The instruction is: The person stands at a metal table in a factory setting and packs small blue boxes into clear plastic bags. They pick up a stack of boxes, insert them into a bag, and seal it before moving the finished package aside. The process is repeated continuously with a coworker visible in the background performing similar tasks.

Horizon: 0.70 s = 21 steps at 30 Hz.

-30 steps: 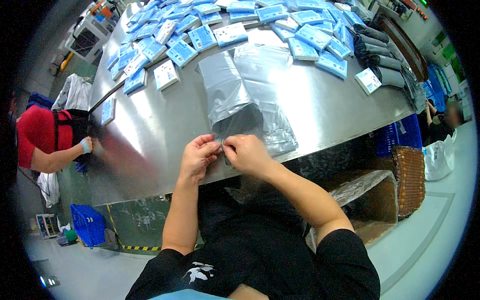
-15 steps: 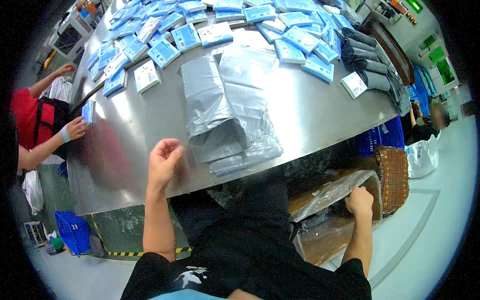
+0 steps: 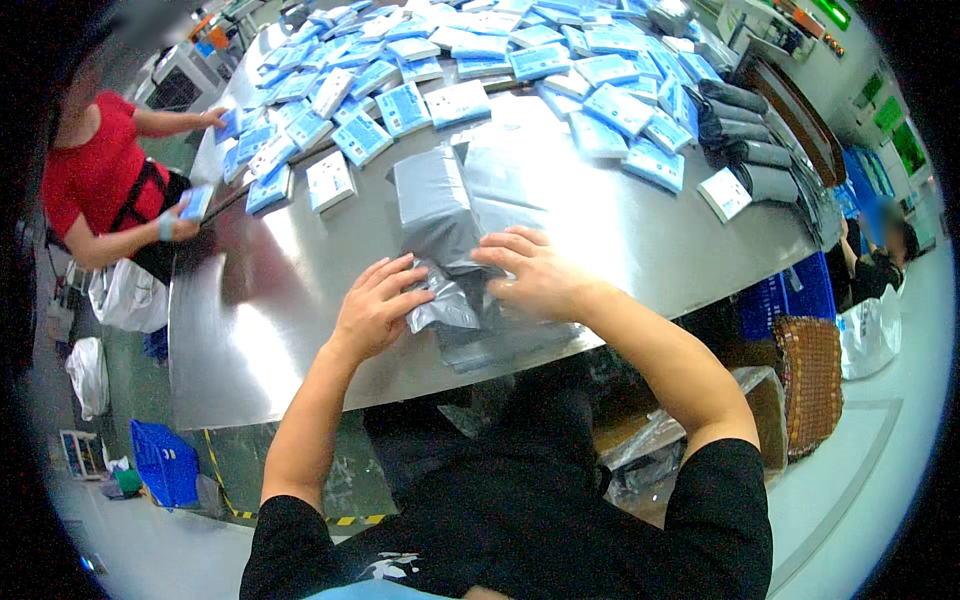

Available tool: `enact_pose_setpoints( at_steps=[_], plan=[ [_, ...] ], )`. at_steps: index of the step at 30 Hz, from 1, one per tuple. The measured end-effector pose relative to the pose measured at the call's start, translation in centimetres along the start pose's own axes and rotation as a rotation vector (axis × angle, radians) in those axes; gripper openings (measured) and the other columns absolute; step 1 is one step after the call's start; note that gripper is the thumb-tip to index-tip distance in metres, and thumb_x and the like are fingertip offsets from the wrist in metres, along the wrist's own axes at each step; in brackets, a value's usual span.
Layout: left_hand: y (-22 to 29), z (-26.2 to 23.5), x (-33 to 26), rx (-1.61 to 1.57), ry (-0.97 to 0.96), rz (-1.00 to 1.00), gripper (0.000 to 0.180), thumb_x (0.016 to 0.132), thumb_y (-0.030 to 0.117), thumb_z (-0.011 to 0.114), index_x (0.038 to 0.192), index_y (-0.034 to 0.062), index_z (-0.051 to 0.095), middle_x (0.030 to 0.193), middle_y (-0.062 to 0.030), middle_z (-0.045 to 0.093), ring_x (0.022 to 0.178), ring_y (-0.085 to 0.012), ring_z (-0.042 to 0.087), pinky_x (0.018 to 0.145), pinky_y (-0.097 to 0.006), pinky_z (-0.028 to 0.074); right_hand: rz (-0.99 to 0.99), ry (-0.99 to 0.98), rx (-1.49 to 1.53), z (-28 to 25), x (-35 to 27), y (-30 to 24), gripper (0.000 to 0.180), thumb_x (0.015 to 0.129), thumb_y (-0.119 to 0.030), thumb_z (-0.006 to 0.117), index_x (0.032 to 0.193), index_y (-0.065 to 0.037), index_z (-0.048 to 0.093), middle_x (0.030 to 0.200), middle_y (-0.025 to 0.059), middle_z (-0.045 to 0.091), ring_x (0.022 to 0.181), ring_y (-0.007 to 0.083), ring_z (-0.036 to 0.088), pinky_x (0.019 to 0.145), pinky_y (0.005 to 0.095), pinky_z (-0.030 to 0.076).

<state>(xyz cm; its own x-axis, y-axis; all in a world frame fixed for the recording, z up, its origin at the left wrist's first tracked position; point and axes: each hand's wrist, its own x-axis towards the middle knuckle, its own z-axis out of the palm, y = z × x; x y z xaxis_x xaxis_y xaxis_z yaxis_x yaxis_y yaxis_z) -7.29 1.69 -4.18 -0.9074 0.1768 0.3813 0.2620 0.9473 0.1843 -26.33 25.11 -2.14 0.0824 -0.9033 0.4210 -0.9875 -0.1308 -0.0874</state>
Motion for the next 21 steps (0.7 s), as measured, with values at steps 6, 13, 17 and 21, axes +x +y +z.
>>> enact_pose_setpoints(
  at_steps=[6, 13, 17, 21],
  plan=[
    [-1.2, 1.6, 2.5, -0.567, 0.388, -0.71, 0.026, 0.097, 0.021, 0.056, 0.087, -0.0019, 0.062, 0.077, -0.0142, 0.062, 0.073, -0.0245, 0.06, 0.07, -0.034, 0.048, 0.792, 0.33, 0.641, 1.8, 3.0, 2.1, 0.017, 0.093, -0.018, 0.064, 0.085, -0.003, 0.065, 0.086, 0.0048, 0.064, 0.076, 0.0143, 0.058, 0.069, 0.0295, 0.047],
    [-3.5, 4.2, 5.8, -0.521, 0.312, -1.14, 0.032, 0.095, 0.028, 0.054, 0.085, -0.0027, 0.06, 0.076, -0.0178, 0.065, 0.075, -0.0372, 0.063, 0.072, -0.045, 0.048, 1.178, 0.222, 0.708, 8.6, 6.1, 5.2, 0.034, 0.094, -0.033, 0.059, 0.086, -0.001, 0.062, 0.07, 0.0053, 0.059, 0.062, 0.0152, 0.051, 0.06, 0.0337, 0.043],
    [-4.7, 3.8, 5.2, -0.244, 0.404, -1.003, 0.038, 0.087, 0.019, 0.062, 0.119, 0.0024, 0.052, 0.115, -0.0184, 0.057, 0.106, -0.0354, 0.058, 0.088, -0.043, 0.048, 1.132, 0.265, 0.444, 10.7, 5.4, 4.8, 0.026, 0.088, -0.027, 0.059, 0.094, -0.002, 0.061, 0.088, 0.021, 0.068, 0.079, 0.0406, 0.065, 0.075, 0.0459, 0.05],
    [-0.7, 1.4, 10.0, 0.021, 0.278, -0.809, 0.069, 0.086, 0.051, 0.062, 0.135, 0.0039, 0.049, 0.134, -0.0192, 0.052, 0.121, -0.0376, 0.052, 0.099, -0.049, 0.041, 0.988, 0.205, 0.298, 11.0, 4.8, 3.1, 0.019, 0.085, -0.02, 0.061, 0.093, -0.003, 0.063, 0.088, 0.02, 0.069, 0.084, 0.0404, 0.066, 0.075, 0.0469, 0.051]
  ],
)
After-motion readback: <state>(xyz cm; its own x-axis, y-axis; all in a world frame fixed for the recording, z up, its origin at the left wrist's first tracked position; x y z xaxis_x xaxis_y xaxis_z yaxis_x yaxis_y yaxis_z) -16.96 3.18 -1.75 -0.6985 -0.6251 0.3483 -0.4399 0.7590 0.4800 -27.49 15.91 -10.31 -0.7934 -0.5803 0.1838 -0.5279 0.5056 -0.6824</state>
